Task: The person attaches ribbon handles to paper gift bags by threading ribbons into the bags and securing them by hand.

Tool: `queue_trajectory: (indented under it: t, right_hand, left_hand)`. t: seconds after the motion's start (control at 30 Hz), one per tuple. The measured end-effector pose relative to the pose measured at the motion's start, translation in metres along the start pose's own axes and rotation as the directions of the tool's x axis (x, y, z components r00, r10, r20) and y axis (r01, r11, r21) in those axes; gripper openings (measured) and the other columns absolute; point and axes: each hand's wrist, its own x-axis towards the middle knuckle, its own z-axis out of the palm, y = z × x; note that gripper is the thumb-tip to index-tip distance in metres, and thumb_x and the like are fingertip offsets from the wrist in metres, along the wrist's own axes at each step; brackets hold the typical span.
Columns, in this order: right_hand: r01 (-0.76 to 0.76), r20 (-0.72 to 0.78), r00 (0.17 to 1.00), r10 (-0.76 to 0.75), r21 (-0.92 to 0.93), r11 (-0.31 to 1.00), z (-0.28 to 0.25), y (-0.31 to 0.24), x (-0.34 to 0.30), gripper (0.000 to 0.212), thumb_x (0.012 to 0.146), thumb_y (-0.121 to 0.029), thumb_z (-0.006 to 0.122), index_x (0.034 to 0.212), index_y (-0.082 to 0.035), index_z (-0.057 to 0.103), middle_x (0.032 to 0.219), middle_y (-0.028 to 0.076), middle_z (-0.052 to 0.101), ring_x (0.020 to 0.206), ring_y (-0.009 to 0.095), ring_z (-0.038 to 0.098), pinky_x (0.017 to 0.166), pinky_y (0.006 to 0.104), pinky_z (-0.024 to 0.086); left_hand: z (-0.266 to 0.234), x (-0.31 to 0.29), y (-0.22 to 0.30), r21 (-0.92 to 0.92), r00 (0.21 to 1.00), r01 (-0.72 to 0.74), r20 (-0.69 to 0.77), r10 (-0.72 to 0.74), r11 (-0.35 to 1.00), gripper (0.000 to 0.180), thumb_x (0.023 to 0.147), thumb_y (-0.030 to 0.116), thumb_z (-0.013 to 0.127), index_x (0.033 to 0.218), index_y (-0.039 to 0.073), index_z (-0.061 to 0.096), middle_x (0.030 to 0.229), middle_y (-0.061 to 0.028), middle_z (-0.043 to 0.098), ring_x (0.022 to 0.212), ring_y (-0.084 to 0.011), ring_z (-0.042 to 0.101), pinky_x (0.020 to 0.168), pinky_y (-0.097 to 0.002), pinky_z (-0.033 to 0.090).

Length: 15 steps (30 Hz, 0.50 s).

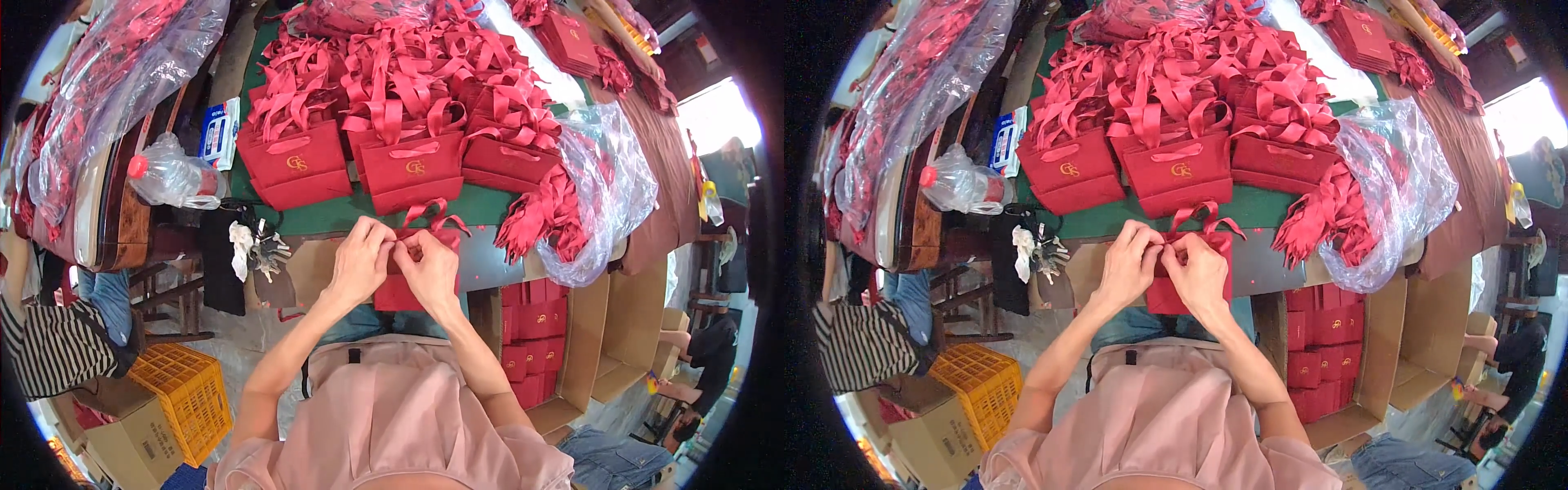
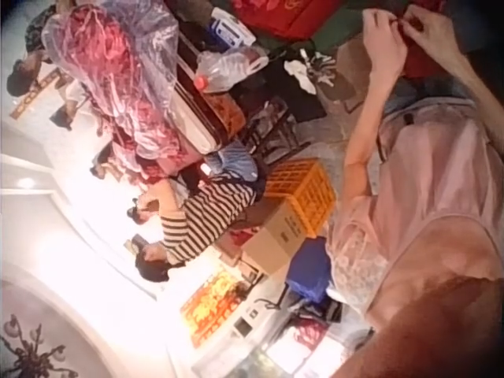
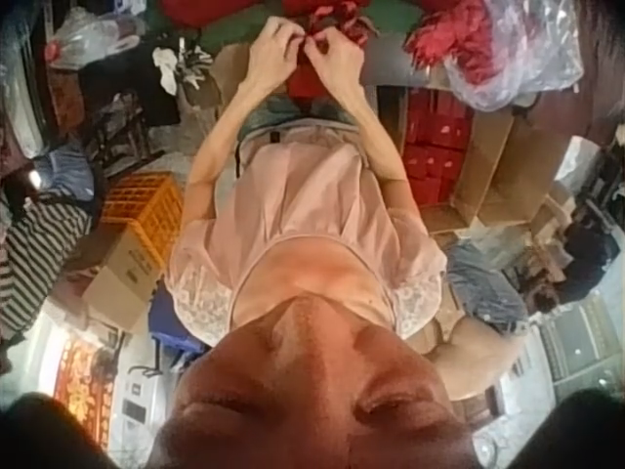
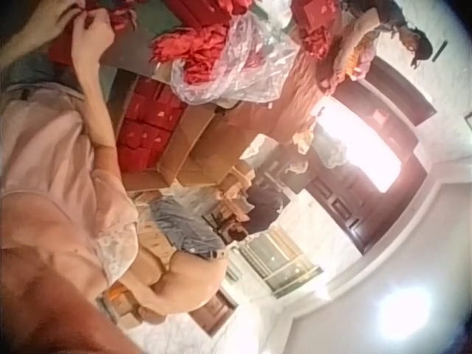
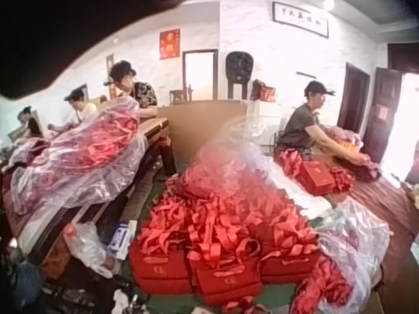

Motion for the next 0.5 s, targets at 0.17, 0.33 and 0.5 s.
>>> queue_trajectory:
  t: [0.17, 0.33, 0.5]
  right_hand:
    - [0.173, -0.031, 0.984, -0.176, -0.075, 0.982, -0.003, 0.002, -0.003, 0.017, 0.081, -0.013, 0.077, 0.086, -0.005, 0.064, 0.085, 0.010, 0.064, 0.076, 0.030, 0.066, 0.062, 0.0419, 0.051]
    - [0.199, -0.055, 0.976, -0.212, -0.177, 0.964, -0.016, -0.008, 0.004, 0.021, 0.076, -0.015, 0.080, 0.090, -0.007, 0.065, 0.096, 0.009, 0.056, 0.094, 0.033, 0.061, 0.071, 0.0421, 0.051]
    - [0.276, 0.108, 0.959, -0.261, -0.169, 0.946, -0.038, -0.010, 0.014, 0.020, 0.079, -0.020, 0.079, 0.089, -0.007, 0.069, 0.089, 0.009, 0.059, 0.082, 0.032, 0.064, 0.069, 0.0431, 0.052]
  left_hand:
    - [0.000, 0.002, -0.003, -0.062, 1.000, -0.020, 0.011, 0.020, 0.998, 0.010, 0.086, -0.002, 0.061, 0.096, 0.002, 0.058, 0.090, -0.0148, 0.057, 0.087, -0.0354, 0.060, 0.075, -0.0425, 0.050]
    - [-0.002, 0.001, 0.000, -0.073, 0.995, -0.049, 0.084, 0.055, 0.996, 0.010, 0.087, -0.003, 0.060, 0.095, 0.001, 0.056, 0.089, -0.0150, 0.057, 0.087, -0.0348, 0.060, 0.075, -0.0422, 0.049]
    - [-0.004, 0.002, -0.001, -0.116, 0.992, -0.076, 0.088, 0.086, 0.990, 0.013, 0.085, -0.003, 0.063, 0.094, 0.001, 0.056, 0.090, -0.0144, 0.056, 0.086, -0.0343, 0.059, 0.075, -0.0419, 0.049]
